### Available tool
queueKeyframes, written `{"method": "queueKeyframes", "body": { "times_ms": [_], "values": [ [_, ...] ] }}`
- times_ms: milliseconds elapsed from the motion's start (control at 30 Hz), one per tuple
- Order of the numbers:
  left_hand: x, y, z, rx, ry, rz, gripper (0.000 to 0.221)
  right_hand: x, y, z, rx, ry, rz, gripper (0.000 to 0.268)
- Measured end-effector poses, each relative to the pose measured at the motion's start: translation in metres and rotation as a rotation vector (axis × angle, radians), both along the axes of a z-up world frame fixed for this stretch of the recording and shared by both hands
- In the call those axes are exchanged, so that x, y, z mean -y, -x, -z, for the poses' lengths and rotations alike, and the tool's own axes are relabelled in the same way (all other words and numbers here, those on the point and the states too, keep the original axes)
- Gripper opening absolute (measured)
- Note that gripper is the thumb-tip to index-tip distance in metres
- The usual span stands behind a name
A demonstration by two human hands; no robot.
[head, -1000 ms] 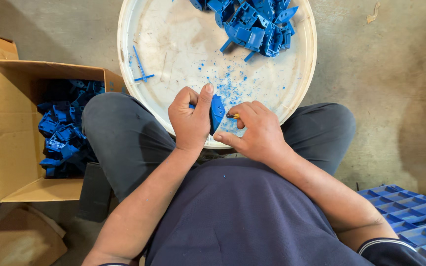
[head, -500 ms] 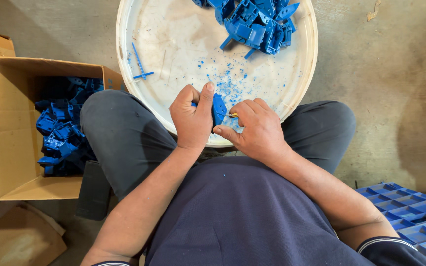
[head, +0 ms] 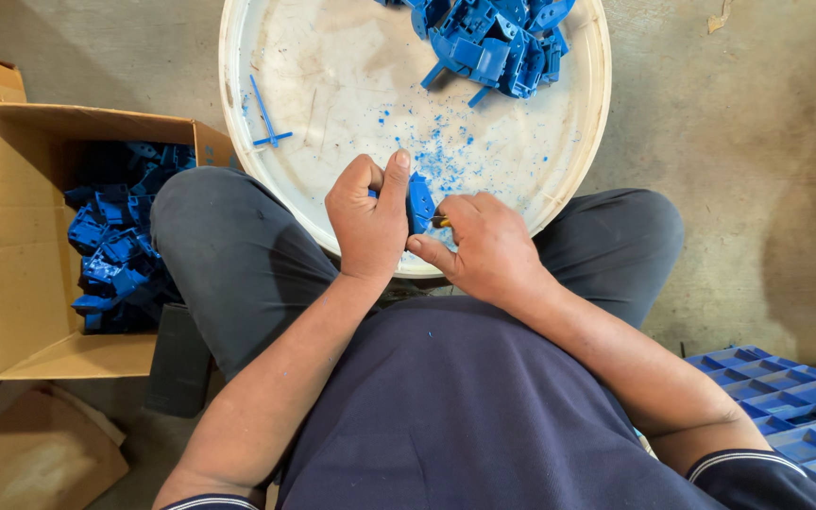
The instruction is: The person scrapes excess material from blue plastic components using a small yellow tool over a white bucket lid.
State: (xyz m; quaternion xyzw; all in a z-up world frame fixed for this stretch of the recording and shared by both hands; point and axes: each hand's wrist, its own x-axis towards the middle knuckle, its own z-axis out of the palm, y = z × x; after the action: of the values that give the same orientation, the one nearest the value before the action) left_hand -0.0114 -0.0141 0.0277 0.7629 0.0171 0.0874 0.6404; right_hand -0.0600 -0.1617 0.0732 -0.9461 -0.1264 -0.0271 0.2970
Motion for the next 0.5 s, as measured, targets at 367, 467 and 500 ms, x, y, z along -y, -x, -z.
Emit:
{"method": "queueKeyframes", "body": {
  "times_ms": [367, 467, 500],
  "values": [
    [0.001, -0.007, 0.008, -0.235, 0.566, 0.051, 0.05, 0.011, 0.003, 0.013, -0.428, -0.466, 0.11, 0.028],
    [0.0, -0.002, 0.009, -0.409, 0.841, 0.123, 0.046, 0.011, 0.002, 0.005, -0.287, -0.52, 0.164, 0.041],
    [-0.001, -0.002, 0.009, -0.457, 0.907, 0.149, 0.045, 0.011, 0.002, 0.005, -0.235, -0.559, 0.162, 0.048]
  ]
}}
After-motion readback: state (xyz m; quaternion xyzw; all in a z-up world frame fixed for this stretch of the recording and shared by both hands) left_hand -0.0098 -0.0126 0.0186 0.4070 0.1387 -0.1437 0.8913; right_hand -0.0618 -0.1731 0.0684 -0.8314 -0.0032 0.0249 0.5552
